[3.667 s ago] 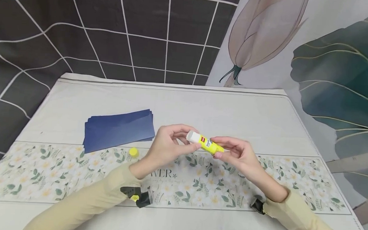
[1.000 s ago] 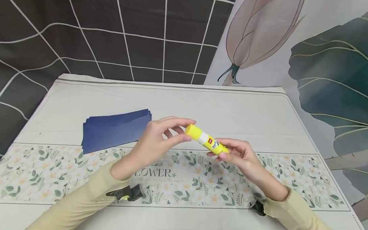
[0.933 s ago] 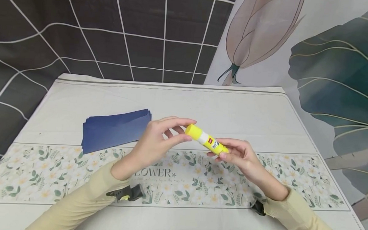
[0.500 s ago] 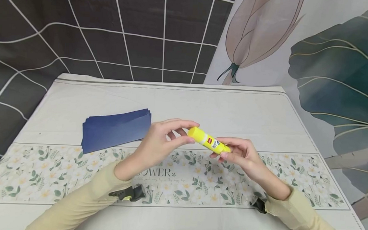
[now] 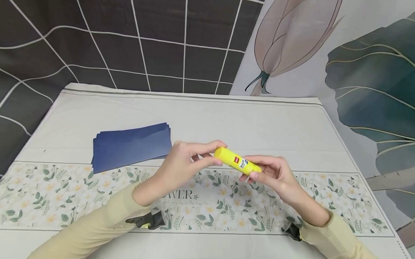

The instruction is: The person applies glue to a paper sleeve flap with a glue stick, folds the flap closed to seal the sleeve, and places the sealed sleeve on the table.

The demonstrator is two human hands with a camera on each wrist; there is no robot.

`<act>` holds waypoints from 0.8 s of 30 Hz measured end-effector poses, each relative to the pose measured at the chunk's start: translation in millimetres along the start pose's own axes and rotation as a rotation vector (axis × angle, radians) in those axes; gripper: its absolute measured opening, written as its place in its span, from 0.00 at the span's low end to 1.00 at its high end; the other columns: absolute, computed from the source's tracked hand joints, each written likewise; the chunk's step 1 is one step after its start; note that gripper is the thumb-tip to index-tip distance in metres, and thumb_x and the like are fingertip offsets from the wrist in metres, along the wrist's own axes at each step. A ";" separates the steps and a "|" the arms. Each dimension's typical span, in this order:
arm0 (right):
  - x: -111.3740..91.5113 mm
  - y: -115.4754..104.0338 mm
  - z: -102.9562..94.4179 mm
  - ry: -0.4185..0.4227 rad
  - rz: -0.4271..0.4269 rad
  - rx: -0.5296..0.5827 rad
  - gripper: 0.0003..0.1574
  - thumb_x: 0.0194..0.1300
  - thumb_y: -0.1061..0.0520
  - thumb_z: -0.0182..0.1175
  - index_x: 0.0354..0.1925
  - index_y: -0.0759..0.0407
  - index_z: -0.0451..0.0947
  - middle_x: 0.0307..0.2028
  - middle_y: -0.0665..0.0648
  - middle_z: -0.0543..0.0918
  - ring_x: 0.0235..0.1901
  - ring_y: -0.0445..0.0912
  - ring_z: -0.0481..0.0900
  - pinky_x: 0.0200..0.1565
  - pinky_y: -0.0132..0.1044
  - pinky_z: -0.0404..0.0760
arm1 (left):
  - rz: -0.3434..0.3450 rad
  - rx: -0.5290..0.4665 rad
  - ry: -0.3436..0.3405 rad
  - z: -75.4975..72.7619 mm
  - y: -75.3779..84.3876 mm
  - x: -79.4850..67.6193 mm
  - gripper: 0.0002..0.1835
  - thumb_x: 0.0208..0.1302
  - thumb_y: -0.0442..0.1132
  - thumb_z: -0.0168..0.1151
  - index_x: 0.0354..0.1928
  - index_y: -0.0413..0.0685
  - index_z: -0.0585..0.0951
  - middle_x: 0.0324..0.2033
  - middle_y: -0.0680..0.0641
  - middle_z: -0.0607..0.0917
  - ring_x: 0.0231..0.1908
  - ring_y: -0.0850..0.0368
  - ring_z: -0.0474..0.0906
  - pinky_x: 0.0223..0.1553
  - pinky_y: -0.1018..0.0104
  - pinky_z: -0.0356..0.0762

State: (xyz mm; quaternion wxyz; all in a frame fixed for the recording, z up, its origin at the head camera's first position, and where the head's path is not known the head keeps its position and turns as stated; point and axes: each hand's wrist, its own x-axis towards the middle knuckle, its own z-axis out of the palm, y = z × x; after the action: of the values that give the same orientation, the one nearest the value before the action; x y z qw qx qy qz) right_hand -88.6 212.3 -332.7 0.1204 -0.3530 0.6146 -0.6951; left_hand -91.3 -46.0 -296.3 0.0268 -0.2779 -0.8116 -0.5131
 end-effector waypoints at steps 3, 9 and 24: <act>-0.3 -0.1 0.5 0.000 -0.008 -0.003 0.28 0.65 0.76 0.48 0.58 0.59 0.76 0.49 0.52 0.85 0.40 0.42 0.86 0.41 0.33 0.85 | 0.005 0.001 -0.014 0.5 0.2 -0.9 0.20 0.56 0.39 0.69 0.53 0.51 0.84 0.39 0.51 0.89 0.17 0.63 0.68 0.20 0.73 0.71; 1.4 -0.7 0.5 0.009 0.048 -0.073 0.28 0.65 0.74 0.50 0.57 0.53 0.76 0.49 0.48 0.85 0.39 0.40 0.86 0.41 0.32 0.84 | -0.048 -0.014 -0.021 0.3 -2.7 -2.3 0.21 0.58 0.39 0.68 0.55 0.52 0.82 0.42 0.52 0.89 0.16 0.66 0.63 0.18 0.73 0.66; 9.5 16.6 -6.7 0.113 0.308 -0.672 0.24 0.52 0.65 0.71 0.49 0.55 0.79 0.45 0.52 0.86 0.45 0.45 0.84 0.59 0.60 0.71 | 0.086 0.104 -0.045 3.3 -7.1 0.2 0.22 0.62 0.38 0.65 0.60 0.51 0.78 0.55 0.53 0.83 0.51 0.61 0.79 0.35 0.72 0.80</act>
State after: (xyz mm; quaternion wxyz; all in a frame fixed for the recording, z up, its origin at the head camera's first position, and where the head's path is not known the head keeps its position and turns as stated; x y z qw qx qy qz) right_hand -104.1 208.1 -345.0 0.0670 -0.2372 0.8600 -0.4468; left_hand -94.1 -45.4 -303.6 0.0448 -0.3223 -0.8248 -0.4623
